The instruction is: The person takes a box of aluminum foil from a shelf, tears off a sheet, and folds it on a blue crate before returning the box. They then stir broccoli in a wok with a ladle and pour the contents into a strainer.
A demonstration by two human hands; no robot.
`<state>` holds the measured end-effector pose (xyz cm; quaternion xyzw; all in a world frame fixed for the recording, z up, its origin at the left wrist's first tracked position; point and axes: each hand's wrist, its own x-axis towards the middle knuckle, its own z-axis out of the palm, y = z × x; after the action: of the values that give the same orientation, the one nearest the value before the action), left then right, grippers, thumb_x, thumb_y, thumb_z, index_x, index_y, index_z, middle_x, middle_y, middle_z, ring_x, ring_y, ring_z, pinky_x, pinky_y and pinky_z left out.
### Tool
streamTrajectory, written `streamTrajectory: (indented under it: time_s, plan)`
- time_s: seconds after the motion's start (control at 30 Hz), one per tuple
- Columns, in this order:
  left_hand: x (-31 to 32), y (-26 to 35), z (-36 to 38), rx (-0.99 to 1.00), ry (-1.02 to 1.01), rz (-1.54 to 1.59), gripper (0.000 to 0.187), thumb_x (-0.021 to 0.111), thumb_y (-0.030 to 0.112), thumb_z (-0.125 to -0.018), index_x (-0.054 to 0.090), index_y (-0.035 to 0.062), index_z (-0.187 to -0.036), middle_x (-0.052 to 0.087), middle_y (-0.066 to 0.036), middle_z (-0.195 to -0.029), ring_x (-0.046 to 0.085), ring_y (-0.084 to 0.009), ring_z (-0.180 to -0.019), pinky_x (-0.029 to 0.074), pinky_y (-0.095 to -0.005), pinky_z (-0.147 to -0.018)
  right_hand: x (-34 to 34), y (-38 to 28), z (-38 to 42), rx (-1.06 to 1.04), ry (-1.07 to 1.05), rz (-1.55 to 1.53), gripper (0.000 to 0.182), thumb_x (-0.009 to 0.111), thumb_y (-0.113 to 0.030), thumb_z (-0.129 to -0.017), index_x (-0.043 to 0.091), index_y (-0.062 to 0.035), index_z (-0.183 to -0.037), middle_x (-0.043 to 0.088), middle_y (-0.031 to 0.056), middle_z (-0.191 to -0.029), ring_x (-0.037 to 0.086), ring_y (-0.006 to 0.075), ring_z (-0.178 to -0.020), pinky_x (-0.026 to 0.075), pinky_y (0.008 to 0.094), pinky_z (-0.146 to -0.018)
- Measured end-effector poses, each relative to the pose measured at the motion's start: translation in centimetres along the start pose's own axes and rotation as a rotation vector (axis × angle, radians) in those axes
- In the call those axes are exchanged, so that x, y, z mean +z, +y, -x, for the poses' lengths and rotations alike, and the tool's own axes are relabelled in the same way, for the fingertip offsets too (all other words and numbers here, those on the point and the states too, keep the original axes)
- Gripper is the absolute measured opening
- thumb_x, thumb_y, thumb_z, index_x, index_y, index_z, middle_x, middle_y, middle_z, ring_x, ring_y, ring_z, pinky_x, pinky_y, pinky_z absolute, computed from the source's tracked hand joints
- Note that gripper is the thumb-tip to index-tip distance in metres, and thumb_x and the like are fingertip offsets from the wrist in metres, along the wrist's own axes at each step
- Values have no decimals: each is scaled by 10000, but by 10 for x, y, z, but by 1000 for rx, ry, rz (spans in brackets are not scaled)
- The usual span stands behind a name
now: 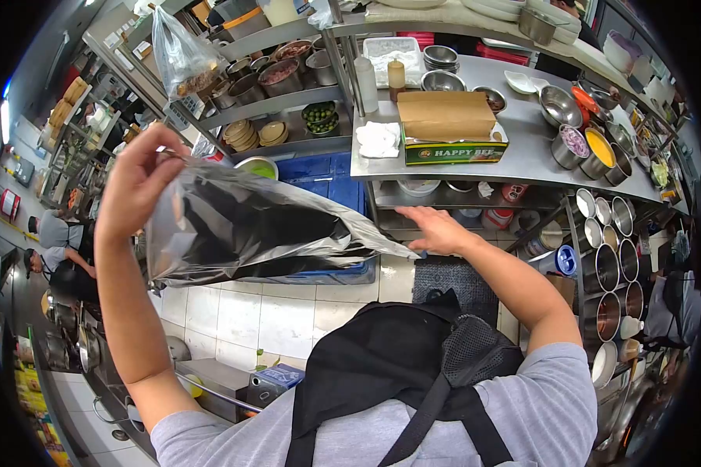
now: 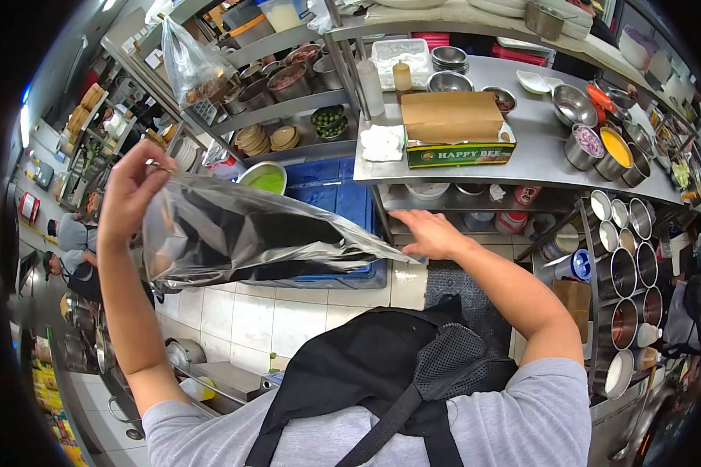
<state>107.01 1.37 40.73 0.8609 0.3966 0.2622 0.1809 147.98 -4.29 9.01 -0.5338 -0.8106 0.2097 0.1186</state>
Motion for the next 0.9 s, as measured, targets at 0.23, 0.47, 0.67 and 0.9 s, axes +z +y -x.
streamTrajectory:
  time_s: [0.23,0.47,0.67,0.9]
  plan:
    - [-30,-38,14,49,178,281,184,666,161,-945,561,39,-1034,578,10,-988,468,-52,-839,353,-200,-738,-32,41,83,165,-30,-567,741,769,-349,-816,437,-108,-1434,544,136,-1339,517,277,-1268,407,456,-1065]
    - [-22,-77,-7,141,210,458,227,670,204,-943,532,44,-1025,530,16,-946,432,-54,-800,340,-201,-737,-38,12,153,148,171,-725,1016,838,-552,-662,407,-108,-1468,533,91,-1395,476,252,-1327,340,429,-1124]
    - [1,-100,-22,106,176,602,218,676,183,-914,517,61,-998,566,-7,-947,433,-59,-774,332,-212,-699,-17,-22,179,257,552,-342,682,830,-217,-737,534,-63,-1331,603,122,-1219,587,293,-1147,453,356,-1004]
    - [22,-118,-34,143,138,643,217,701,184,-894,537,73,-982,560,-16,-967,451,-79,-808,345,-228,-731,-20,34,159,331,967,-686,111,634,7,-873,652,6,-983,667,58,-1056,610,144,-959,479,288,-859]
